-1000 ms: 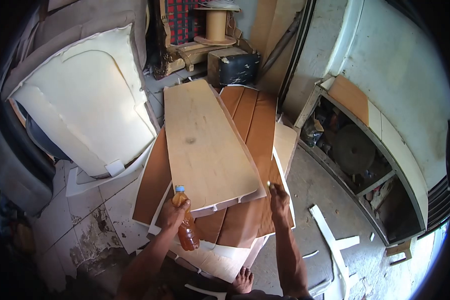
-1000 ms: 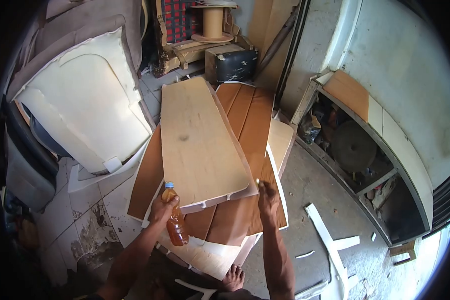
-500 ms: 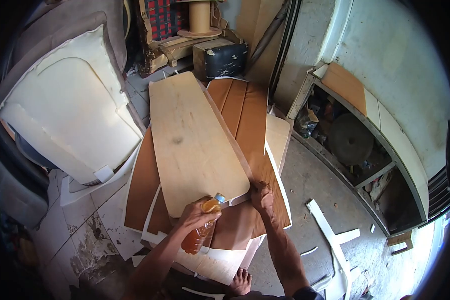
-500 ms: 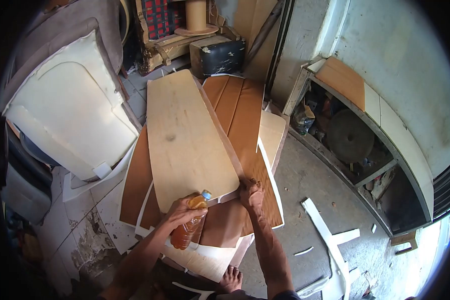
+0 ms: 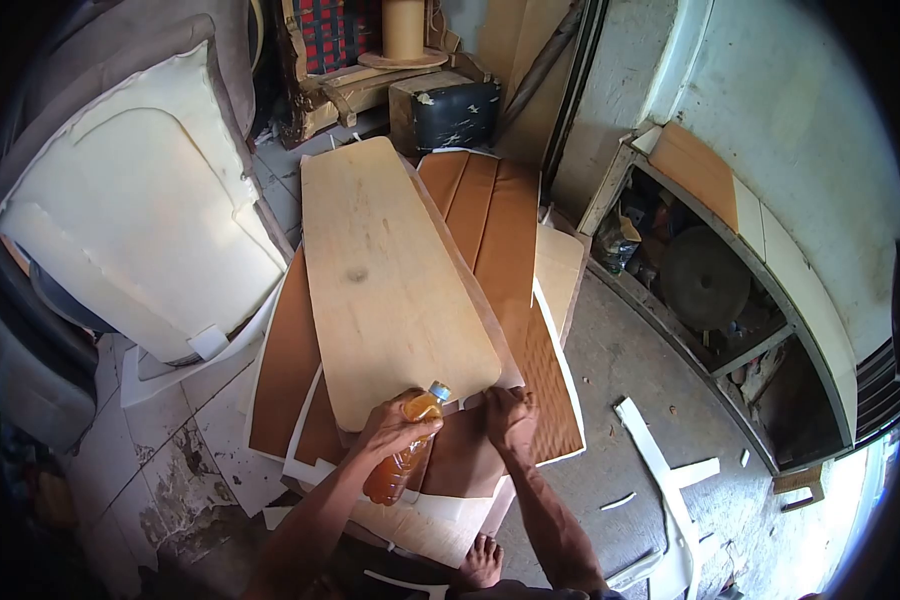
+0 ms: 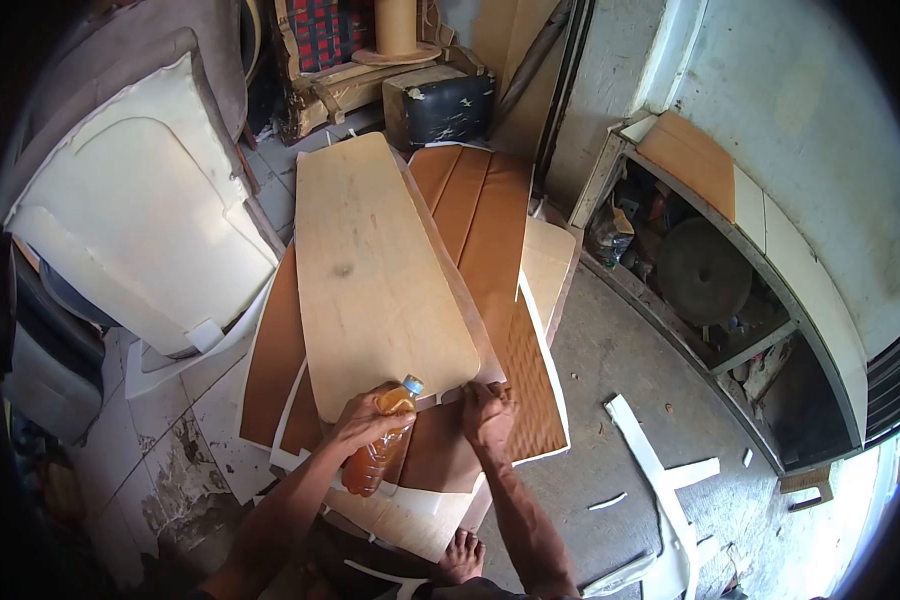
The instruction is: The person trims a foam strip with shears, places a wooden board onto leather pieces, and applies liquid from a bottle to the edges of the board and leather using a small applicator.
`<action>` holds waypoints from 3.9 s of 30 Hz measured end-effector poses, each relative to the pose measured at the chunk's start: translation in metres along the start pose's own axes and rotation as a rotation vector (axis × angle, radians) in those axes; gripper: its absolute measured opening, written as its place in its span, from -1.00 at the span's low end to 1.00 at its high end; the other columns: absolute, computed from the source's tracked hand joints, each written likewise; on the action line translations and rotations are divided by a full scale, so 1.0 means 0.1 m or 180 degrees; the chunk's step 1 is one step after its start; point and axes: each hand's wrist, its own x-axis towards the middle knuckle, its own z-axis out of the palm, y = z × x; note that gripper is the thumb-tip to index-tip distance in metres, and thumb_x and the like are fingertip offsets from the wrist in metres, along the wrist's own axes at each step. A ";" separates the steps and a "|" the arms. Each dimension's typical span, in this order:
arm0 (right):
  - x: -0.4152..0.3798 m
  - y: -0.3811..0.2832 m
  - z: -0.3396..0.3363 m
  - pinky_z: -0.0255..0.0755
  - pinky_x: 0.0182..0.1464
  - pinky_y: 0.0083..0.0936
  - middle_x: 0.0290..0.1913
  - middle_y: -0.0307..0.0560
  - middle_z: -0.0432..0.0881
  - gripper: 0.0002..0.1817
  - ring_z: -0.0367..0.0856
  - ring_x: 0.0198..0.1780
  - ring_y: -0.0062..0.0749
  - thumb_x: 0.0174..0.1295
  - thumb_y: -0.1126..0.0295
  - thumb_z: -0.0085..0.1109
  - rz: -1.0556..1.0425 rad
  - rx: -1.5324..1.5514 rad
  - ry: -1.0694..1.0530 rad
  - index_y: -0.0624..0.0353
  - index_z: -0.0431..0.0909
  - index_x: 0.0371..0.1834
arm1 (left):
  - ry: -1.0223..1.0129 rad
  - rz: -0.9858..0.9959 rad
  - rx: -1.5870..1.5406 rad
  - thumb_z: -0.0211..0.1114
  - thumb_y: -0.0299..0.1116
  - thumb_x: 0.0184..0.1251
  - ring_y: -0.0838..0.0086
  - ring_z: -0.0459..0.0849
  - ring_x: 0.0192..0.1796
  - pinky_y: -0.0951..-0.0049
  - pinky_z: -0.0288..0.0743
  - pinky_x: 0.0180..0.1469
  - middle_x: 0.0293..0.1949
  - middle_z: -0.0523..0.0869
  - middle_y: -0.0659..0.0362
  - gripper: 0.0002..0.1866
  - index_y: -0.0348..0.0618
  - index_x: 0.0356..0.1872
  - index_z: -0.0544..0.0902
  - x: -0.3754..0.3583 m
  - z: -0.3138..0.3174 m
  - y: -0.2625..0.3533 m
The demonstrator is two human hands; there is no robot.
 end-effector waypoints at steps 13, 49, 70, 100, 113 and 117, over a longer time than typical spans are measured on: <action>-0.11 -0.19 -0.22 0.39 0.08 -0.05 -0.13 -0.13 0.71 -0.84 0.63 0.02 -0.13 0.19 0.24 0.29 -0.1001 0.0155 -0.0765 -0.07 0.79 -0.22 | -0.0021 -0.0079 -0.0459 0.57 -0.09 0.10 0.32 0.68 -0.04 0.27 0.54 0.06 -0.16 0.71 0.11 -0.48 -0.13 0.00 0.61 0.03 0.12 -0.21; 0.51 0.08 -0.61 0.55 -0.09 -0.30 -0.23 0.13 0.75 -0.77 0.74 -0.17 -0.08 0.29 0.28 0.30 0.0572 0.1059 -0.0473 0.18 0.77 -0.12 | 0.0663 0.0838 0.1756 0.52 -0.10 0.13 0.08 0.67 0.10 0.16 0.58 0.14 0.02 0.66 -0.10 -0.35 -0.33 0.13 0.55 -0.17 0.08 -0.35; 0.30 0.37 -0.15 0.41 0.11 -0.04 -0.20 -0.11 0.71 -0.82 0.65 -0.09 0.00 0.18 0.35 0.27 -0.0654 -0.0108 -0.0298 0.00 0.77 -0.17 | 0.0436 0.0450 0.1908 0.45 0.02 0.17 0.09 0.64 0.19 0.11 0.58 0.20 0.27 0.47 0.04 -0.30 -0.23 0.23 0.54 -0.11 0.21 -0.36; -0.16 -0.80 -0.91 0.50 0.09 -0.45 -0.06 0.09 0.77 -0.63 0.71 -0.01 -0.33 0.33 0.16 0.29 0.0908 0.2047 -0.1732 0.24 0.75 -0.01 | 0.0223 0.0387 0.2136 0.42 0.06 0.25 -0.11 0.73 -0.10 0.01 0.58 0.04 -0.21 0.72 -0.21 -0.31 -0.34 0.13 0.47 -0.62 0.08 -0.18; -0.32 -0.90 -0.80 0.51 0.07 -0.41 -0.08 0.09 0.74 -0.68 0.72 -0.01 -0.24 0.35 0.23 0.25 0.0692 0.2260 -0.1844 0.26 0.72 -0.02 | -0.0020 0.0217 0.2598 0.42 -0.01 0.25 -0.08 0.76 -0.14 0.03 0.65 -0.07 -0.28 0.73 -0.21 -0.40 -0.34 0.05 0.51 -0.80 -0.06 0.03; -0.30 -0.80 -0.54 0.49 -0.05 -0.50 -0.16 -0.03 0.74 -0.64 0.66 -0.17 -0.45 0.34 0.19 0.29 0.1067 0.2487 -0.1855 0.28 0.73 -0.03 | 0.0155 -0.0178 0.2439 0.44 -0.03 0.24 -0.09 0.76 -0.14 0.03 0.64 -0.06 -0.26 0.74 -0.20 -0.41 -0.35 0.05 0.52 -0.74 -0.15 -0.16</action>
